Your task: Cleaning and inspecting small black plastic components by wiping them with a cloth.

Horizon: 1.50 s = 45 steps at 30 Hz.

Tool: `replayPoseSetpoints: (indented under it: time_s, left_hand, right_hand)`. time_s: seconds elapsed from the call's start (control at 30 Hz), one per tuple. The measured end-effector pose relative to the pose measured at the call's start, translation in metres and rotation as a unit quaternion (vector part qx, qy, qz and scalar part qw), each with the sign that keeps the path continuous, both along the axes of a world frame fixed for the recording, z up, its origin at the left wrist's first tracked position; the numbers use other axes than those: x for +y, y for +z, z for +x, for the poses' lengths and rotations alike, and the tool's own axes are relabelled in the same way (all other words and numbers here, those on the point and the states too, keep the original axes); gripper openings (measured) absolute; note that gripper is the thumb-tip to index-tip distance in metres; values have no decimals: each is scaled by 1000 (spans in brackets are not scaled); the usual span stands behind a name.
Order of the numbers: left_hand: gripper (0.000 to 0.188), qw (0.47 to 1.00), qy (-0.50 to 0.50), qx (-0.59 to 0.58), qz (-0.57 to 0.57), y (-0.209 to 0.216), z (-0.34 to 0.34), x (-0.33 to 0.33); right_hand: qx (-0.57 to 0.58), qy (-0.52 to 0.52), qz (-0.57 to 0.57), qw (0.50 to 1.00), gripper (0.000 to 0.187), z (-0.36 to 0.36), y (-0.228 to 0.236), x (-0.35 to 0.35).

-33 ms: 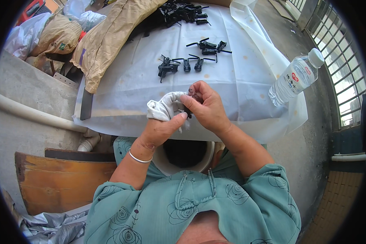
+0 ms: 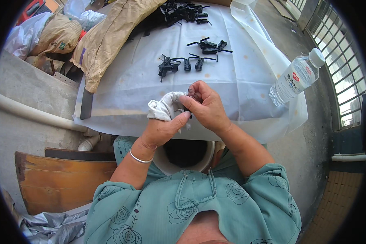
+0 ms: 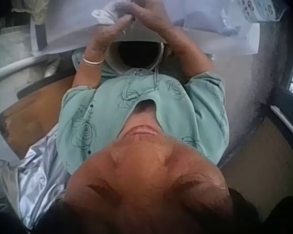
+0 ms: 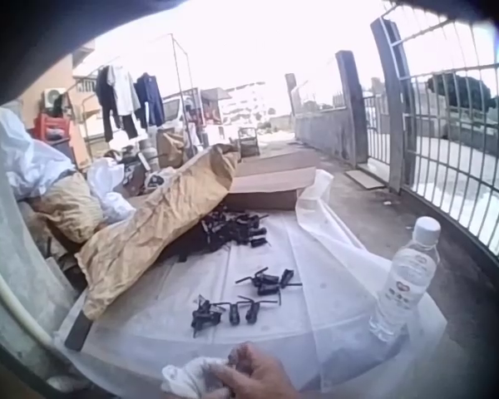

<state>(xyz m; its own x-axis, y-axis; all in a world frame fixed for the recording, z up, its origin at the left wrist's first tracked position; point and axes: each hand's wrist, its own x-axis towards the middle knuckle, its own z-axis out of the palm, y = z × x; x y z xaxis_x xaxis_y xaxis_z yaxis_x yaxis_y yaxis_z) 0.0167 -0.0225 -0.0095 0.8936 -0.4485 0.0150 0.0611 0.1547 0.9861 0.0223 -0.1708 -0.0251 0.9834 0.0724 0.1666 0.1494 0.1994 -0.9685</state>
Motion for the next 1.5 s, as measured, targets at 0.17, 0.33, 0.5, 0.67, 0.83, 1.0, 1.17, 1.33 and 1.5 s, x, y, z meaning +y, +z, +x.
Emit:
replayPoseSetpoints:
  time_s: [0.17, 0.33, 0.5, 0.67, 0.83, 1.0, 1.17, 1.33, 1.5]
  left_hand:
    - [32, 994, 78, -47, 55, 3, 4, 2]
    - [31, 991, 95, -38, 87, 6, 1, 2]
    - [32, 938, 133, -232, 221, -7, 2, 2]
    - [30, 949, 121, -185, 224, -4, -2, 3]
    - [30, 989, 106, -79, 65, -5, 8, 16]
    - [31, 995, 86, 28, -53, 1, 9, 14]
    - [34, 992, -7, -81, 97, 6, 7, 15]
    - [31, 993, -32, -49, 103, 11, 5, 11]
    - [24, 994, 18, -51, 93, 2, 6, 13]
  right_hand:
    - [-113, -17, -188, 976, 18, 1, 5, -13]
    - [-118, 41, -249, 960, 24, 0, 4, -7]
    - [-87, 27, -185, 979, 27, 0, -9, 3]
    - [-36, 59, -127, 989, 24, 4, -18, 8]
    - [-102, 60, -278, 953, 15, 1, 8, -10]
    - [-225, 37, -294, 928, 11, 7, -4, -18]
    - [-73, 93, -142, 983, 9, 3, 8, -14]
    - [-61, 76, -116, 988, 11, 4, -3, -10]
    - [-117, 78, -187, 972, 14, 3, 0, -9]
